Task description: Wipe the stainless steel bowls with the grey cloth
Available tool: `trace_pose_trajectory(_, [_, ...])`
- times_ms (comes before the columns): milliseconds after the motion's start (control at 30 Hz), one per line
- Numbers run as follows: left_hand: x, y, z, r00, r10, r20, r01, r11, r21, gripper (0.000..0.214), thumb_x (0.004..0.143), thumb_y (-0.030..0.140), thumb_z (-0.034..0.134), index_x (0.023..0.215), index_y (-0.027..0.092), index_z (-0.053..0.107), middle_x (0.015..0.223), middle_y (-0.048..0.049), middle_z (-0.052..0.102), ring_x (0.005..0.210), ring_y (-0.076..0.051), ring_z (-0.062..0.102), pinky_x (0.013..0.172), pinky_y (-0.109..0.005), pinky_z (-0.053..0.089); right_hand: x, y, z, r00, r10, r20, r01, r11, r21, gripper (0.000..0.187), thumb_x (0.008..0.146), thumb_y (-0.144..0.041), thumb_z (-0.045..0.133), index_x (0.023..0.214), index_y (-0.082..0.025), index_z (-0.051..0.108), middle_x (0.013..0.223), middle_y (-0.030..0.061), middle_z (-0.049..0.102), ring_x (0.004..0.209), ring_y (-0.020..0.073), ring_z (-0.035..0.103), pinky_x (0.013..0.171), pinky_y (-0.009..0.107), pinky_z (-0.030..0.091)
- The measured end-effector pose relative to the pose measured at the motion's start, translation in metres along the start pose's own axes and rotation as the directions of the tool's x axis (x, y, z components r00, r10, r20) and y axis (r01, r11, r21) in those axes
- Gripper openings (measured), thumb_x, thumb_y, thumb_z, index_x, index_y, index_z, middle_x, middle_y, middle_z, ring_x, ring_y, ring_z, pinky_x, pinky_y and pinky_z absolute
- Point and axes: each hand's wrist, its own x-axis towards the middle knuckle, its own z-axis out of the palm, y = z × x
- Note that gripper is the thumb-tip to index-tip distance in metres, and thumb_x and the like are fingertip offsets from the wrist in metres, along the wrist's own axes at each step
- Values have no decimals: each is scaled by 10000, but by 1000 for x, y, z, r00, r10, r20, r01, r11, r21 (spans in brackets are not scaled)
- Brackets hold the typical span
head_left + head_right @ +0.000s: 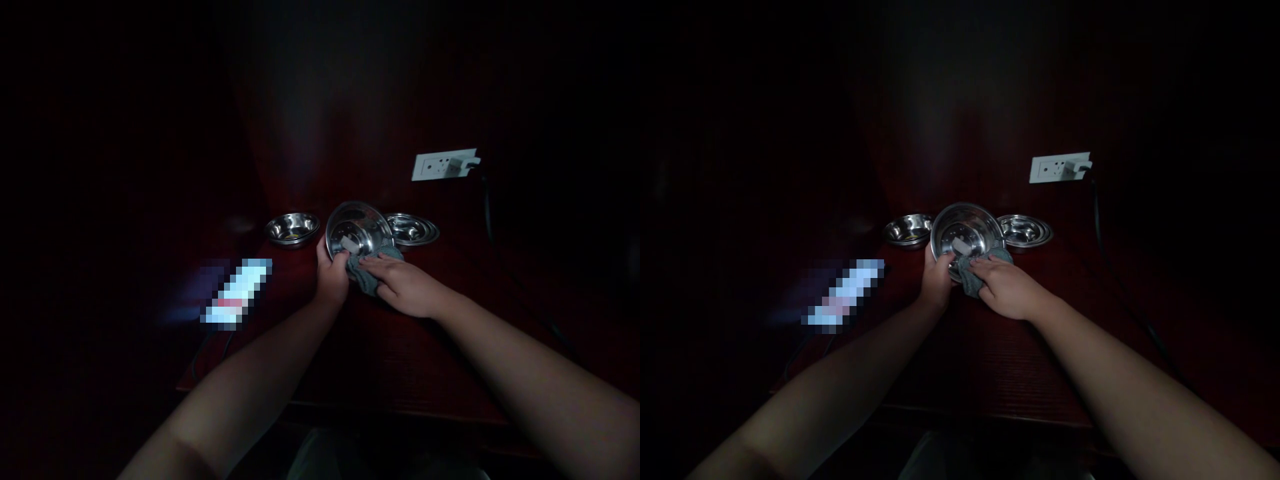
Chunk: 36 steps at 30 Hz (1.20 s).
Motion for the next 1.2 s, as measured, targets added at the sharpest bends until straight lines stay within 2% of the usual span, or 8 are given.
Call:
trace_pose_trajectory(200, [-2,-3,3,999,-29,41,30,999,-43,481,722,241,551,1195,215,467,1084,-58,617,1004,-212,576,891,-369,443,-3,-4,-6,998,-2,-57,11,989,148,412,821,-131,388,1196,-159,558,1158,110,623,1074,243,575,956,474,420])
trace_pose_trajectory(333, [-2,-5,6,998,-20,58,25,995,-94,424,726,235,543,1144,187,501,1066,-61,622,964,-197,586,884,-339,439,-4,-13,-8,1000,-8,-24,12,986,169,397,822,-206,459,1208,-137,519,1127,130,622,993,239,599,854,402,473])
trace_pose_trajectory(600, [-4,-4,8,995,-100,3,100,985,-138,414,724,262,542,1127,179,505,1033,-57,630,930,-192,597,850,-327,450,0,-17,-11,999,-28,-28,26,999,-41,526,695,-67,492,1208,-156,567,1193,102,609,1098,260,528,960,435,398])
trace_pose_trajectory(733, [-6,0,8,984,-178,15,179,979,-102,498,732,290,541,1218,234,446,1072,-55,617,903,-208,606,775,-352,479,-1,-25,-17,994,106,3,-103,974,-203,412,780,-85,435,1116,-204,641,1113,74,655,1009,256,576,886,423,438])
trace_pose_trajectory(833, [-6,1,8,986,-166,6,166,986,-31,544,729,285,552,1256,257,420,1111,-56,604,951,-213,591,799,-357,468,-4,-33,-14,977,199,76,-178,960,-215,425,809,-110,408,1191,-168,583,1124,105,649,956,249,619,820,382,480])
trace_pose_trajectory(967, [-5,-1,8,990,-139,-4,139,990,24,499,740,280,535,1230,240,450,1100,-60,609,991,-211,573,845,-360,447,-5,-38,-7,975,200,100,-184,971,-149,386,851,-210,413,1198,-103,541,1133,154,627,1009,263,600,879,391,458])
trace_pose_trajectory(1100, [-6,0,7,990,-140,3,140,989,41,485,736,287,536,1213,234,466,1081,-63,611,971,-209,576,827,-355,457,-5,-33,-2,980,171,101,-168,985,-44,422,801,-374,545,1140,-121,544,1104,145,626,1028,276,581,937,432,421])
trace_pose_trajectory(1200, [-6,2,5,981,-192,-3,192,981,-8,509,734,294,527,1233,245,440,1068,-66,606,900,-213,594,737,-355,493,-5,-26,-1,986,151,68,-152,988,3,381,793,-333,560,1122,-142,550,1074,135,633,1018,269,580,936,444,414])
